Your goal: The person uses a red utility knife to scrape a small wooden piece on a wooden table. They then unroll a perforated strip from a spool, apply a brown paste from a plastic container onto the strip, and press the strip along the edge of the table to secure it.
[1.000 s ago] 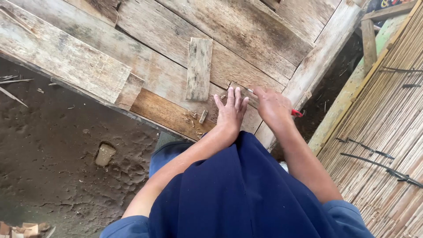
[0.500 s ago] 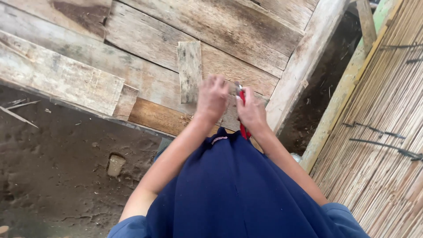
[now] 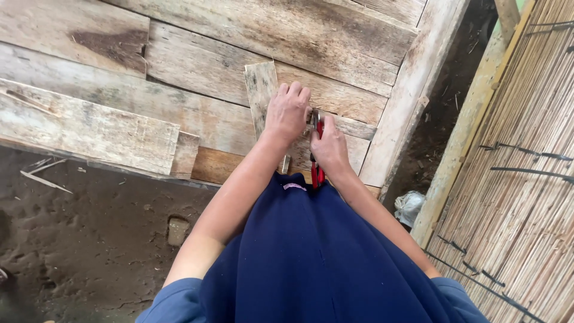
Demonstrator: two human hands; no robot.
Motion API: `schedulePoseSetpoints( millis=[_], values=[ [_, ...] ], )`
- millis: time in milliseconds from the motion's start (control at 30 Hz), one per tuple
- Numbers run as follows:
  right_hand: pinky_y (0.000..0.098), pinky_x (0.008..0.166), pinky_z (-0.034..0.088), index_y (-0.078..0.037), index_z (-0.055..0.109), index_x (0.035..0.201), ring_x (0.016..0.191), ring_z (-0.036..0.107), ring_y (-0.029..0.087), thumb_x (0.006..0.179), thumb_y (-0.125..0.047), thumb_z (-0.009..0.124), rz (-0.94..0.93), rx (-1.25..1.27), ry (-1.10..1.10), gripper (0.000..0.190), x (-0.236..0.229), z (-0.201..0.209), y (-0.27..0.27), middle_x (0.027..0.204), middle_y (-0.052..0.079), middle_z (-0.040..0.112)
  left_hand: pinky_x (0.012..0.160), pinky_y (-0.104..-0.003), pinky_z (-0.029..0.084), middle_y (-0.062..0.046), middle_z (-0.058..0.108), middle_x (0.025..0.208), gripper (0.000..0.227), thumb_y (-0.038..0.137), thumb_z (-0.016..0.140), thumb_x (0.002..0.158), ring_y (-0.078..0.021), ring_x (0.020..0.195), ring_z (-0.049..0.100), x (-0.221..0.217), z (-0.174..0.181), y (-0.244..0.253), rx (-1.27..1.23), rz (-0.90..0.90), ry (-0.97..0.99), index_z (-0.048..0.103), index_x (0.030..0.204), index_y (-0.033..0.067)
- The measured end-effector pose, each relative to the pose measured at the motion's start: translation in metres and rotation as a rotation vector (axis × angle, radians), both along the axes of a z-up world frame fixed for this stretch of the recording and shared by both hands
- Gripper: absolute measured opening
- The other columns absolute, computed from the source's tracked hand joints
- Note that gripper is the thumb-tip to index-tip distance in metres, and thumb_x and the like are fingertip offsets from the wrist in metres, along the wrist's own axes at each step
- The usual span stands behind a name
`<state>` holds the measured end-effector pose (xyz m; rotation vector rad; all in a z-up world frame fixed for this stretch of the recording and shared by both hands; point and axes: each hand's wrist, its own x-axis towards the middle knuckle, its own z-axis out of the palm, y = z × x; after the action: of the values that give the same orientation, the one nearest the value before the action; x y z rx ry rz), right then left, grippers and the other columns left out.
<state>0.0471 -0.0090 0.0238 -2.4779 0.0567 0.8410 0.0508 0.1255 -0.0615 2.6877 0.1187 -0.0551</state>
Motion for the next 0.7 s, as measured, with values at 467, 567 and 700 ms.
schedulePoseSetpoints(
  millis=[467, 567, 700],
  values=[
    [0.0598, 0.084, 0.054, -0.011, 0.052, 0.118, 0.1, 0.068, 0.052, 0.097, -0.03, 0.051, -0.023, -0.144, 0.016, 0.028, -0.005, 0.0, 0.026, 0.099, 0.029, 0.07, 0.081, -0.045, 0.057, -0.002, 0.056, 0.105, 0.037, 0.034, 0.079, 0.081, -0.0266, 0.105, 0.057, 0.015, -0.002, 0.003, 0.035, -0.032, 0.059, 0.059, 0.107, 0.0163],
    [0.0584, 0.087, 0.055, -0.013, 0.058, 0.113, 0.105, 0.067, 0.05, 0.094, -0.035, 0.054, -0.025, -0.188, 0.077, 0.029, 0.006, -0.025, 0.012, 0.103, 0.026, 0.07, 0.083, -0.045, 0.055, -0.002, 0.057, 0.106, 0.037, 0.032, 0.08, 0.08, -0.0266, 0.105, 0.057, 0.014, -0.002, 0.002, 0.022, -0.028, 0.07, 0.06, 0.107, 0.0165],
    [0.0571, 0.089, 0.055, -0.015, 0.063, 0.111, 0.109, 0.067, 0.046, 0.092, -0.038, 0.057, -0.008, -0.198, 0.114, 0.03, 0.012, -0.025, 0.011, 0.107, 0.023, 0.07, 0.084, -0.046, 0.054, -0.002, 0.057, 0.106, 0.037, 0.031, 0.08, 0.08, -0.0267, 0.105, 0.057, 0.015, 0.013, 0.005, 0.022, -0.015, 0.087, 0.06, 0.107, 0.0172]
  ],
)
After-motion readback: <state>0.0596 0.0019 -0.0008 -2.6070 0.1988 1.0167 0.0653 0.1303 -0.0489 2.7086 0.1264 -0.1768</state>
